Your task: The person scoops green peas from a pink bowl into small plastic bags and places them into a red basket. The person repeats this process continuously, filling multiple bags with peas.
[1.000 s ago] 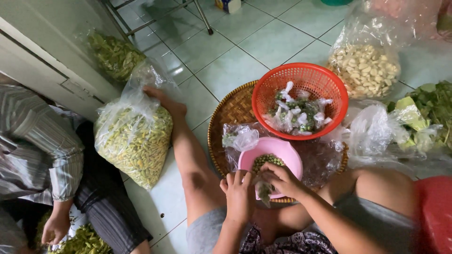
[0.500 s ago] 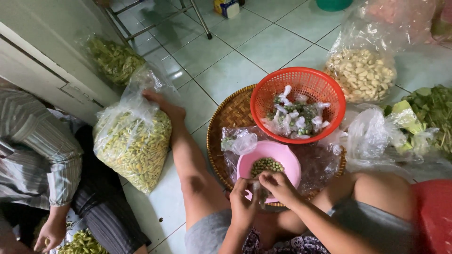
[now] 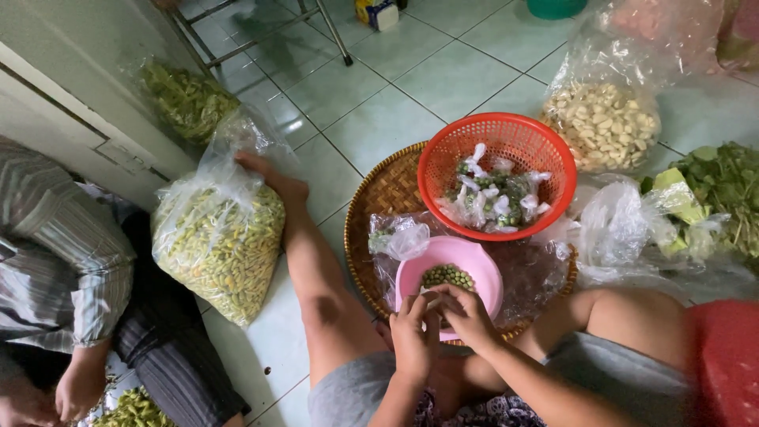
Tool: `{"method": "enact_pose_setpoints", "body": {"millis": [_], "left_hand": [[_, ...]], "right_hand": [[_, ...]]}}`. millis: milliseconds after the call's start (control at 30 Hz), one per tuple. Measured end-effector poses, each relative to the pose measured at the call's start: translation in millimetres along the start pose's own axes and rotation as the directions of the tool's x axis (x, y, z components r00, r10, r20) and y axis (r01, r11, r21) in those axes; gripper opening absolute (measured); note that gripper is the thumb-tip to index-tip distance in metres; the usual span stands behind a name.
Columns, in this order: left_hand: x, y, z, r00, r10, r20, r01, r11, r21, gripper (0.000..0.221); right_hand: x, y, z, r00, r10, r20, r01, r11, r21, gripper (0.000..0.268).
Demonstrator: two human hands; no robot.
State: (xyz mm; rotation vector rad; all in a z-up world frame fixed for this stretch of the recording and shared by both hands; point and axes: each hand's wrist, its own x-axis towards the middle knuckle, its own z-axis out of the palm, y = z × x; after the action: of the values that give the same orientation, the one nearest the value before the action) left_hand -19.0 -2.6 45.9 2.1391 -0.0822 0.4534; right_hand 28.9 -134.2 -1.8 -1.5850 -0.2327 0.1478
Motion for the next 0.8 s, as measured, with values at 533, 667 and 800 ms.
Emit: {"method": "enact_pose_setpoints", "body": {"millis": [533,667,800], "left_hand": [[12,-33,-2,0.963,-0.269,-0.019,0.269,0.961,0.057,0.015],[2,-16,-1,0.987,-0.131,-0.088,0.121,0.987,-0.104,0.012],[-7,-10,4,0.978,-0.159,-0.135,0.142,0.982,-0.124,0.021]], "right_hand": [[16,5,-3,0.893,0.332,0.304,-0.437,0.801,0.409,0.030],[13,-15,-3,0.811,0.561,0.166,-0.569,0.689,0.450,0.039],[12,-23,-8,0.763,0.613,0.204,-0.645,0.707,0.291,0.061]]}}
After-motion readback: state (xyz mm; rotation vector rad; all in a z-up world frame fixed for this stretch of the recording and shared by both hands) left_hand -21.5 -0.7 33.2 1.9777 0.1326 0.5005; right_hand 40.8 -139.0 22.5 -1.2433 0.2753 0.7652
